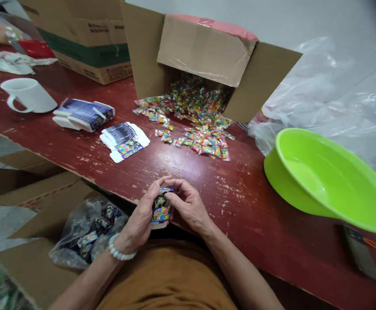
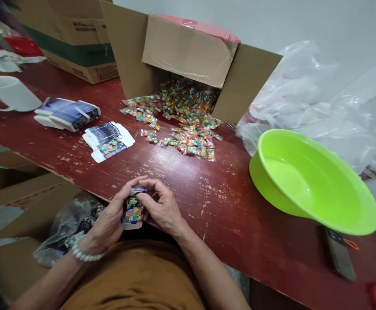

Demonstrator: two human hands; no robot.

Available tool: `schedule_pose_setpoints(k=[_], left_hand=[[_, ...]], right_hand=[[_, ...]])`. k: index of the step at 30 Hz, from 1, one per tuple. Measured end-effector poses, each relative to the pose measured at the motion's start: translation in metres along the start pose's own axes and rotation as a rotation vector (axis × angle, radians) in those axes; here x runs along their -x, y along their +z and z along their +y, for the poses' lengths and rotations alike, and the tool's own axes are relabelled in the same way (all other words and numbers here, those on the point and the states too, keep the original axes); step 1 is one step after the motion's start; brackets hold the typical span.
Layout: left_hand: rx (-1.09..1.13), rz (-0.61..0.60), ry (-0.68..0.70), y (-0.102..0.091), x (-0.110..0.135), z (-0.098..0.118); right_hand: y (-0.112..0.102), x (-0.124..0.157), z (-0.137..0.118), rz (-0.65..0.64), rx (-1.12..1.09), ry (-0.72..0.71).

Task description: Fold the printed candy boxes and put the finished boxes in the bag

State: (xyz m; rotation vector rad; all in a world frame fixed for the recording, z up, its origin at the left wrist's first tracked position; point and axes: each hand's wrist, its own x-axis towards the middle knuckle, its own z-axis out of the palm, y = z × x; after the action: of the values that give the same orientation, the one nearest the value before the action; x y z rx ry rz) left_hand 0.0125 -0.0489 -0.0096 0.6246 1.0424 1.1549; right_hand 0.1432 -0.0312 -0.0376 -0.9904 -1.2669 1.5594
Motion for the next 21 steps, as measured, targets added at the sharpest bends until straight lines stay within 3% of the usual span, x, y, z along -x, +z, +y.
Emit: schedule_pose_setpoints(k=[5, 9, 10, 11, 13, 14, 15, 18, 21], left_hand=[[0.037, -0.001, -0.081, 0.001, 0.003, -0.002], [0.009, -0.032, -0.123, -0.002, 0.000, 0.002], [-0.004, -0.043, -0.134, -0.004, -0.001, 0.004], [-0.015, -0.046, -0.142, -0.006, 0.000, 0.006], [-0.037, -0.045, -0.164, -0.013, 0.002, 0.008], [-0.053, -0.052, -0.187, -0.018, 0.005, 0.008], [-0.067, -0.068, -0.223, -0.023, 0.008, 0.008], [-0.114, -0.073, -0.331, -0.043, 0.021, 0.005], [-0.272, 0.011, -0.289, -0.073, 0.030, 0.003]], right_hand=[[-0.005, 0.003, -0.008, 0.036, 0.357, -0.277], [-0.029, -0.014, -0.019, -0.050, 0.430, -0.298], [-0.044, -0.023, -0.023, -0.007, 0.464, -0.271], [-0.062, -0.034, -0.027, 0.120, 0.532, -0.244], [-0.105, -0.055, -0.033, 0.487, 0.781, -0.157], [-0.127, -0.064, -0.035, 0.662, 0.941, -0.045], [-0.147, -0.072, -0.036, 0.740, 0.990, 0.020], [-0.187, -0.083, -0.029, 0.825, 1.034, 0.130], [-0.198, -0.080, -0.018, 0.835, 1.026, 0.156]])
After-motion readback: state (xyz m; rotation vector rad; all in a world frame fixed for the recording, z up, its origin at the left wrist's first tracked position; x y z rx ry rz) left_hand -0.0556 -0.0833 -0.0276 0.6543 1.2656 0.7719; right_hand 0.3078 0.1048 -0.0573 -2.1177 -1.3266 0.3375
